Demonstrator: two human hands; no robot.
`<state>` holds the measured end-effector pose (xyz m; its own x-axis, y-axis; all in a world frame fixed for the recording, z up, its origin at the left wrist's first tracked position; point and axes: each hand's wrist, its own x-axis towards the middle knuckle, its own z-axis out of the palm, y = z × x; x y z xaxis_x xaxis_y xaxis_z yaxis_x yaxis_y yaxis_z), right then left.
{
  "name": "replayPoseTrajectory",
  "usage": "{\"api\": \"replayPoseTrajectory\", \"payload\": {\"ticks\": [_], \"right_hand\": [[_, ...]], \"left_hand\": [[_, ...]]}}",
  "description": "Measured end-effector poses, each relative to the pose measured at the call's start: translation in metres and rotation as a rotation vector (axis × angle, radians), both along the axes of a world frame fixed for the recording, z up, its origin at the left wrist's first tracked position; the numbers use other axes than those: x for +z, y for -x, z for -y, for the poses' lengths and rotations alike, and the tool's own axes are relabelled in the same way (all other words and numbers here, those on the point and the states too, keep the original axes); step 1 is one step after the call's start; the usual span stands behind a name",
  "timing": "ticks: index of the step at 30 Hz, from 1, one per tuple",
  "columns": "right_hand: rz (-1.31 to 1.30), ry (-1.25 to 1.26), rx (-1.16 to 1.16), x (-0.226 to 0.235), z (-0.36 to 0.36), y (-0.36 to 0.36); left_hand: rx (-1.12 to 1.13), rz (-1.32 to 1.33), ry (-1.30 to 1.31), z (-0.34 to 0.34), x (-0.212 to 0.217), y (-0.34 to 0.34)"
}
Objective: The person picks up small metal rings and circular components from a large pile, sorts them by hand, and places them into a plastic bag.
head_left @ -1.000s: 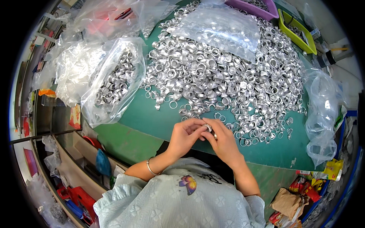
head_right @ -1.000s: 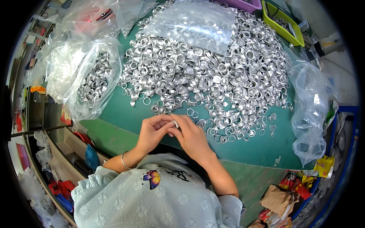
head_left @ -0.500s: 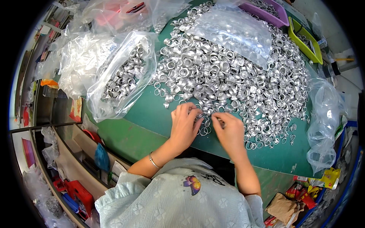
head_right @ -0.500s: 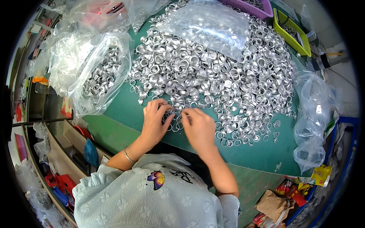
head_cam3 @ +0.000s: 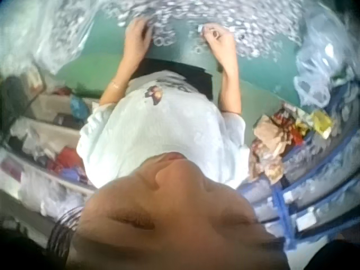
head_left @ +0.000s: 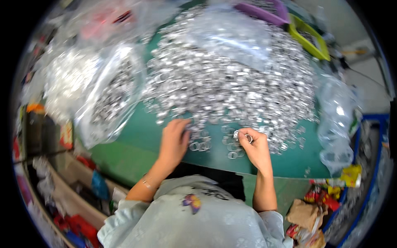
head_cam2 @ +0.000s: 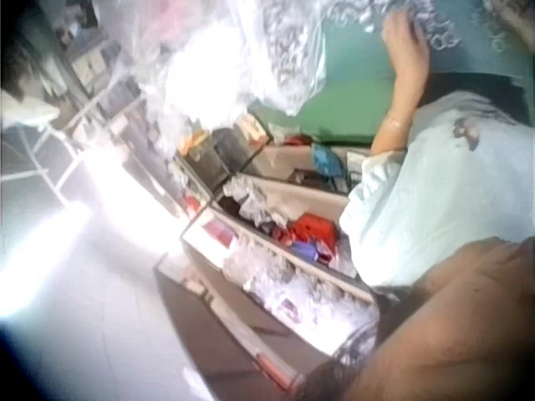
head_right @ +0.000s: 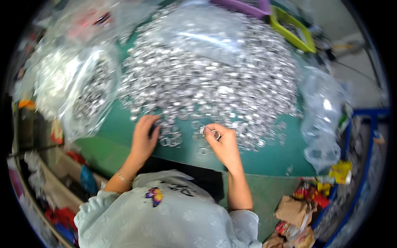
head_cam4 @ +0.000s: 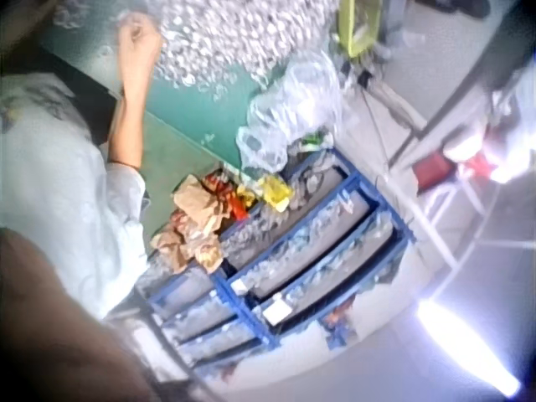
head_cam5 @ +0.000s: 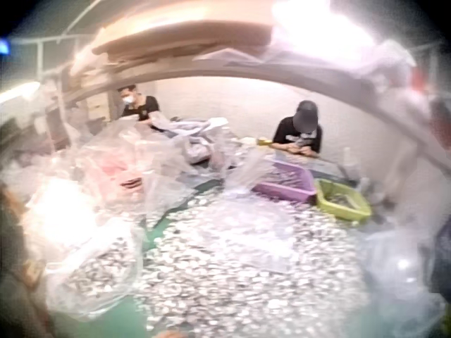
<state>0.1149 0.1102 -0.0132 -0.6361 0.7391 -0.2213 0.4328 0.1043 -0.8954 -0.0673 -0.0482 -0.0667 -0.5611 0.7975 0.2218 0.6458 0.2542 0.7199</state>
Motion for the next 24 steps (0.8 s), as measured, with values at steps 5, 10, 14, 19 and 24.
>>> {"api": "replayPoseTrajectory", "payload": {"ticks": [5, 10, 14, 19, 24], "right_hand": [[0.130, -0.305, -0.458, 0.000, -0.080, -0.110], [0.626, -0.659, -0.888, 0.035, -0.130, -0.193], [0.673, -0.778, -1.059, 0.026, -0.165, -0.245], [0.434, -0.708, -0.928, -0.006, -0.235, -0.274], [0.105, -0.388, -0.881, -0.020, -0.178, -0.254]], "left_hand": [[-0.016, 0.041, -0.012, -0.004, 0.014, -0.004], [0.009, 0.023, -0.076, -0.005, 0.016, -0.005], [0.059, 0.007, -0.104, -0.008, 0.018, -0.006], [0.078, 0.074, -0.143, -0.014, 0.030, -0.009], [0.066, 1.068, -0.174, -0.005, 0.034, -0.008]]}}
